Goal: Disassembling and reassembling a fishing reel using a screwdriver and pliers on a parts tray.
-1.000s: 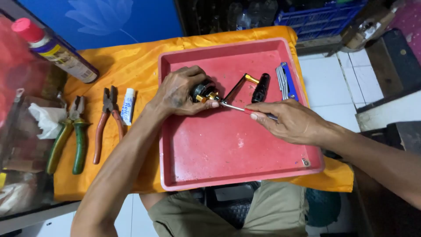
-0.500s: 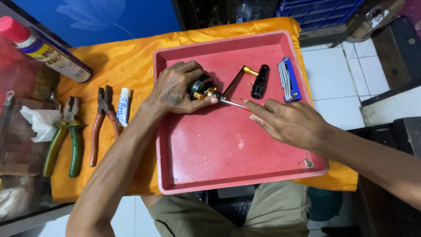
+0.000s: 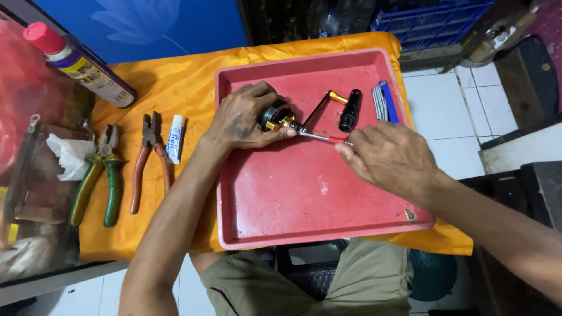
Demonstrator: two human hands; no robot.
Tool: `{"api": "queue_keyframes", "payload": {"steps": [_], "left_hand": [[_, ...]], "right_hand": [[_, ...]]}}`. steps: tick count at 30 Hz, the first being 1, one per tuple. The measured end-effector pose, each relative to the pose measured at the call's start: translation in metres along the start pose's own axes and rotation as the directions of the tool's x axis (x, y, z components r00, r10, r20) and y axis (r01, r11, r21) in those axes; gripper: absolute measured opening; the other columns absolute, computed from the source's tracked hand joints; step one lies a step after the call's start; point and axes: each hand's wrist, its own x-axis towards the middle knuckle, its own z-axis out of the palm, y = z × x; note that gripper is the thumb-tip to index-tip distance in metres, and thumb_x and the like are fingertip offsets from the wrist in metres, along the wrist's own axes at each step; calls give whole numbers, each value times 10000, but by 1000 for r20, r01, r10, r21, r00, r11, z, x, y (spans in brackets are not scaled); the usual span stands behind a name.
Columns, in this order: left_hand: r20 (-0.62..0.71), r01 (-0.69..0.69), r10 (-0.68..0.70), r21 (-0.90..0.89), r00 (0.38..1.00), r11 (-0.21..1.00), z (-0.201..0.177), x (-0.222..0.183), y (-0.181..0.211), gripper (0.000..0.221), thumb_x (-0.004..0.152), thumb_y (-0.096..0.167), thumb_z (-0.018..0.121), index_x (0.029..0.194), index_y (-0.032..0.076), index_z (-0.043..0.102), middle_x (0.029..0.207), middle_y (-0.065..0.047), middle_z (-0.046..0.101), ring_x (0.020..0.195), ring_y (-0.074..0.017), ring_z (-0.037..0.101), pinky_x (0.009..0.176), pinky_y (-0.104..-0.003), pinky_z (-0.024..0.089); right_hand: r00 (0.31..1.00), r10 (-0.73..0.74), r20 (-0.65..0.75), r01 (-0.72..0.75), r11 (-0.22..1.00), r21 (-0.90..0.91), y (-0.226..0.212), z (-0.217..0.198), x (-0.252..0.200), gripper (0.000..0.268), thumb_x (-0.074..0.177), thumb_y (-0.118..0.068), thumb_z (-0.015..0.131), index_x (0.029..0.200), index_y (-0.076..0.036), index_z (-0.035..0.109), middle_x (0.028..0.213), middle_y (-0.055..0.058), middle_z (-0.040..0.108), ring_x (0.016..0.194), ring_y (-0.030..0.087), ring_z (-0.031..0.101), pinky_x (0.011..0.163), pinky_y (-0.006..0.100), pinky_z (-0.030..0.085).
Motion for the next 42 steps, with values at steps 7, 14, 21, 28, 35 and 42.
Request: {"api": "queue_keyframes", "payload": {"steps": [7, 14, 21, 28, 35, 42], "left_hand": [[1, 10, -10, -1, 1000, 1000, -8, 2, 9, 561, 798, 639, 793, 1035, 134, 738, 1011, -81, 684, 881, -367, 703, 763, -483, 584], [-5, 28, -28, -8, 1000, 1000, -13, 0, 11, 557, 792, 645, 789, 1007, 134, 745, 993, -95, 682, 888, -380, 705, 759, -497, 581], [-24, 22, -22, -6, 999, 1000, -15, -1, 13, 563, 781, 693, 768, 1021, 184, 748, 987, -63, 672, 895, -344, 704, 767, -473, 585], [42, 59, -57, -45, 997, 997, -17, 0, 10, 576, 820, 679, 760, 1008, 134, 765, 986, -98, 676, 886, -350, 706, 776, -471, 583], [19, 53, -52, -53, 998, 997, -18, 1, 10, 592, 763, 675, 809, 1026, 147, 766, 988, -85, 681, 893, -363, 709, 789, -481, 586], [44, 75, -73, -59, 996, 995, -21, 0, 15, 663, 670, 715, 861, 1034, 169, 763, 1013, -56, 675, 926, -345, 708, 805, -477, 589]], "right_hand": [[992, 90, 91, -91, 996, 8, -19, -23, 1, 241, 1044, -488, 528, 984, -269, 607, 809, -56, 527, 630, 157, 633, 556, 295, 538], [965, 233, 122, -246, 964, 104, -34, -8, -9, 316, 1014, -485, 554, 911, -192, 615, 760, 0, 555, 697, 232, 688, 607, 343, 582], [921, 303, 244, -355, 911, 210, -36, -27, 2, 387, 916, -500, 669, 1050, -138, 636, 796, 83, 585, 706, 357, 721, 600, 489, 598], [968, 208, 139, -218, 974, 58, -34, -17, -1, 237, 998, -472, 582, 976, -240, 624, 793, -37, 555, 741, 195, 700, 662, 318, 598], [944, 295, 148, -327, 900, 289, -31, -8, -6, 262, 950, -443, 678, 987, -184, 680, 740, 36, 590, 674, 309, 714, 581, 417, 581], [965, 258, 50, -262, 928, 265, -27, -8, -11, 231, 973, -446, 657, 979, -220, 699, 758, -4, 589, 688, 223, 703, 610, 321, 576]]}}
